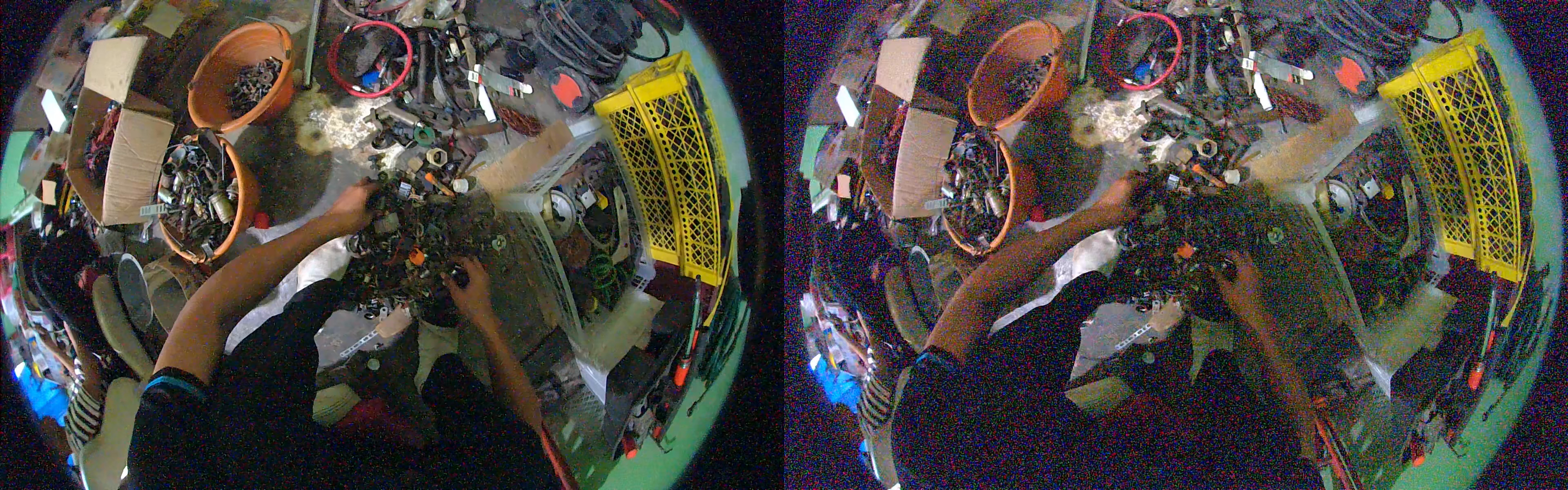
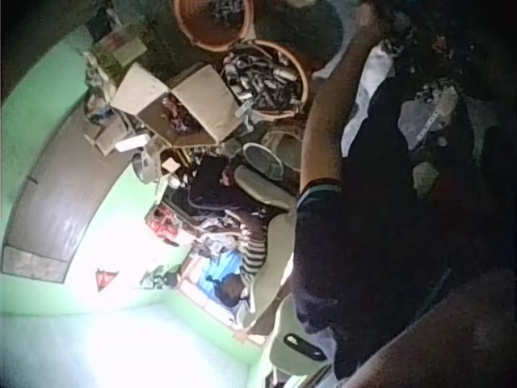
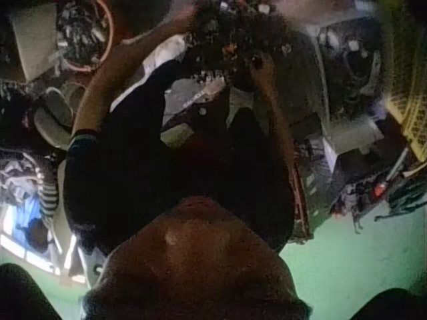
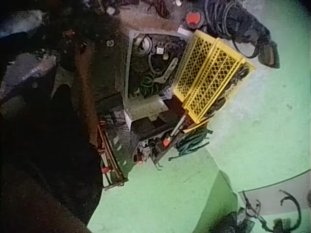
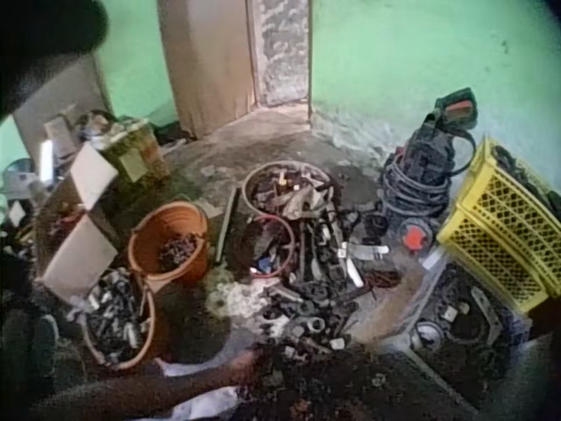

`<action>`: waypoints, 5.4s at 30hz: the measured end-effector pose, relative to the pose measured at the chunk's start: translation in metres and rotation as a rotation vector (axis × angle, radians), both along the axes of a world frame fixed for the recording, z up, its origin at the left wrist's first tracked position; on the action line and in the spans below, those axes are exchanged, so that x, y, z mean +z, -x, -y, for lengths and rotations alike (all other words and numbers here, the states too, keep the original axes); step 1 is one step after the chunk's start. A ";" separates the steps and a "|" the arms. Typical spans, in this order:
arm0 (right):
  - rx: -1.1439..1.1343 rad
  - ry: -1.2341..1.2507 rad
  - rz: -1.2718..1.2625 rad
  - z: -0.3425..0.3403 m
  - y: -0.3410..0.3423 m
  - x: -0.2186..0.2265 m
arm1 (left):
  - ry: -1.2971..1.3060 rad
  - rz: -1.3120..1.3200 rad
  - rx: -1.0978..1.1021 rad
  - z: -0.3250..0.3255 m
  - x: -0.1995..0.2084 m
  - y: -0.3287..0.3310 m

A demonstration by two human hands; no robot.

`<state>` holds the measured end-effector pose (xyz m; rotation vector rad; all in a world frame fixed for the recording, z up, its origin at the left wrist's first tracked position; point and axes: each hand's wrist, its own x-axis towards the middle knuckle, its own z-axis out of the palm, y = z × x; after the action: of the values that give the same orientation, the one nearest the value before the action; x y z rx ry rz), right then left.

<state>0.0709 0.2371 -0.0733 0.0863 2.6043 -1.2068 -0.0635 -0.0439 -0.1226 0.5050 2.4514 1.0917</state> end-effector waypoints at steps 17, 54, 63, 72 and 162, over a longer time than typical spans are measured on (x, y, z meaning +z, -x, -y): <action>-0.028 -0.124 -0.070 -0.009 -0.017 -0.040 | -1.023 0.843 0.562 0.010 0.089 -0.005; -0.039 -0.166 -0.069 -0.001 -0.018 -0.016 | -1.257 0.370 0.810 0.098 0.149 0.095; -0.115 0.013 0.036 -0.009 -0.002 0.016 | -0.647 0.807 0.698 -0.002 0.112 0.012; -0.299 0.090 -0.077 -0.025 -0.019 -0.043 | -0.185 0.562 0.036 -0.044 0.099 -0.015; 0.111 0.218 -0.192 0.031 0.011 0.020 | -0.306 0.515 -0.108 -0.042 0.081 -0.052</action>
<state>0.0594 0.2060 -0.0532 -0.2243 2.5745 -1.5145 -0.0118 -0.0014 -0.0420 0.3802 1.8072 1.3611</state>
